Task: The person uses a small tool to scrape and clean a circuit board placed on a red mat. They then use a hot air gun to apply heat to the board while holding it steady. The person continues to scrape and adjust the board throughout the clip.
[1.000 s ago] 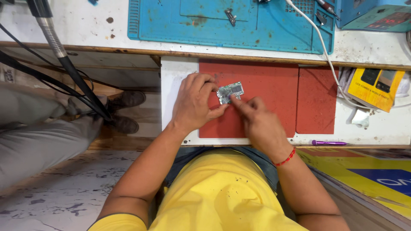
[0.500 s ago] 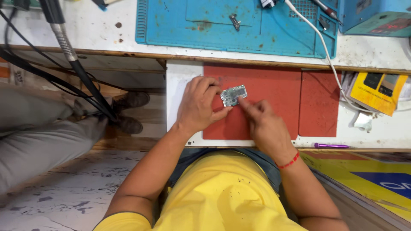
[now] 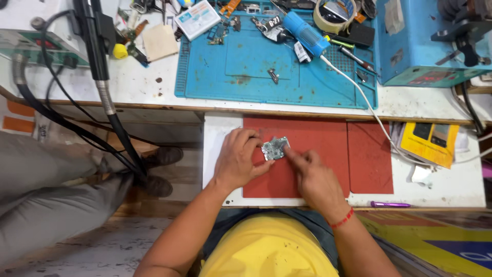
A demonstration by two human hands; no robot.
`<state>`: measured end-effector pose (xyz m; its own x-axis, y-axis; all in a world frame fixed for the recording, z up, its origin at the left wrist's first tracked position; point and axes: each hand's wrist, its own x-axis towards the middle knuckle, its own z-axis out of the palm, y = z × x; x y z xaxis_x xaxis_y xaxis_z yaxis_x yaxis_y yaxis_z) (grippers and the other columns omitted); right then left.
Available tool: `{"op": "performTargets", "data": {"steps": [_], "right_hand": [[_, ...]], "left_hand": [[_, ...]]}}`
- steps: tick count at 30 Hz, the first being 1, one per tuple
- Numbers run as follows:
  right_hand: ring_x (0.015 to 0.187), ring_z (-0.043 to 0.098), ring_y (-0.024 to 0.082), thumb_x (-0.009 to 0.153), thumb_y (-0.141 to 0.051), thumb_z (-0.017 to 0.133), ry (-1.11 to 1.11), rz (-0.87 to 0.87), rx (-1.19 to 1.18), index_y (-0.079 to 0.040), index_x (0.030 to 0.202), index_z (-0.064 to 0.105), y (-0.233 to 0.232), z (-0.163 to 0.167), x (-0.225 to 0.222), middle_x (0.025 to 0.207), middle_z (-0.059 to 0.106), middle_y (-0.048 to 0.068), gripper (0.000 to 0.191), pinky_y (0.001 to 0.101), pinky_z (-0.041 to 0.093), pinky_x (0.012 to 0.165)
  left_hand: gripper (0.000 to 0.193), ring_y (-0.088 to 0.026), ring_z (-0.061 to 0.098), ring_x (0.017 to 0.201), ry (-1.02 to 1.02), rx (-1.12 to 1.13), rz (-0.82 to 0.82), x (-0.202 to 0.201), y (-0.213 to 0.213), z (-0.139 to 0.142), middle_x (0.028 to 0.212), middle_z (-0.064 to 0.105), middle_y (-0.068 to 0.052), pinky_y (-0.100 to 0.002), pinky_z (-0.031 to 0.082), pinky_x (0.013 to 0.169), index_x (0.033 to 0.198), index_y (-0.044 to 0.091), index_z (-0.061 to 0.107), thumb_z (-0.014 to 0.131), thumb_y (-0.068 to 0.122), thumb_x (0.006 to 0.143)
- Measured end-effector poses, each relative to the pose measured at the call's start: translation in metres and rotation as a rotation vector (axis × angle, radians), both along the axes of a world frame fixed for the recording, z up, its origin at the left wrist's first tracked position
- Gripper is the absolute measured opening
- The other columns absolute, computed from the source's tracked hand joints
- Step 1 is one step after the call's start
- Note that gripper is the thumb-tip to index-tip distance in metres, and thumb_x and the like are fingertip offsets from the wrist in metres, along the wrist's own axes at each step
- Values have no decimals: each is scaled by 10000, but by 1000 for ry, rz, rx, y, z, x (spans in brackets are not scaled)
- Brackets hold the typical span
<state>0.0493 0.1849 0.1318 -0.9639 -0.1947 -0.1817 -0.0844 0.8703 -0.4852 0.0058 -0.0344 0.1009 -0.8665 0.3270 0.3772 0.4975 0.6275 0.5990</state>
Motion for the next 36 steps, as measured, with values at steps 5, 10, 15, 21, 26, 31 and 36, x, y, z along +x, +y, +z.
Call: {"op": "performTargets", "data": {"steps": [5,10,15,21,26,31,36], "right_hand": [[788,689,390,918,-51,555,190,1,-100,-235,1357,645,4,-7,2,1062,655,131,484,494,560,667],[738,671,391,885,-51,552,57,76,-38,-256,1400,614,0,2,0,1027,636,131,558,504,546,621],[739,667,398,940,-104,569,94,-15,21,-261,1388,619,-1,1,-2,1038,641,122,478,509,538,599],[761,676,388,913,-65,584,136,-28,-17,-258,1376,640,1,-6,3,1066,633,137,504,499,550,644],[760,674,388,837,-15,564,145,67,-102,-219,1403,629,1,-2,6,1083,635,146,605,493,557,661],[775,677,381,926,-50,581,50,50,-37,-242,1390,637,-2,0,3,1040,640,132,506,497,546,646],[804,680,384,927,-32,590,125,-30,-33,-226,1388,642,1,-1,3,1073,648,137,503,494,553,677]], "left_hand": [[471,-306,555,1119,15,-1,-7,0,-1,-4,1163,616,-85,-438,463,999,993,41,682,909,309,679],[477,-309,554,1130,6,-15,-6,-1,-2,3,1171,616,-91,-442,459,1000,1011,29,690,899,298,678],[468,-317,550,1125,16,-10,-1,2,-2,3,1160,607,-102,-452,456,999,999,39,686,901,310,683],[454,-312,559,1114,12,-7,-20,2,-1,-2,1137,615,-93,-453,455,986,976,51,675,917,293,677],[461,-313,556,1122,27,-8,-12,4,1,-2,1150,610,-92,-453,457,1006,1000,48,673,921,277,685],[463,-314,550,1120,26,-9,-8,5,0,-3,1158,612,-97,-455,453,1002,992,43,672,920,288,688],[458,-310,554,1122,6,14,-15,4,0,-3,1141,610,-89,-457,449,1005,985,47,678,923,291,684]]}}
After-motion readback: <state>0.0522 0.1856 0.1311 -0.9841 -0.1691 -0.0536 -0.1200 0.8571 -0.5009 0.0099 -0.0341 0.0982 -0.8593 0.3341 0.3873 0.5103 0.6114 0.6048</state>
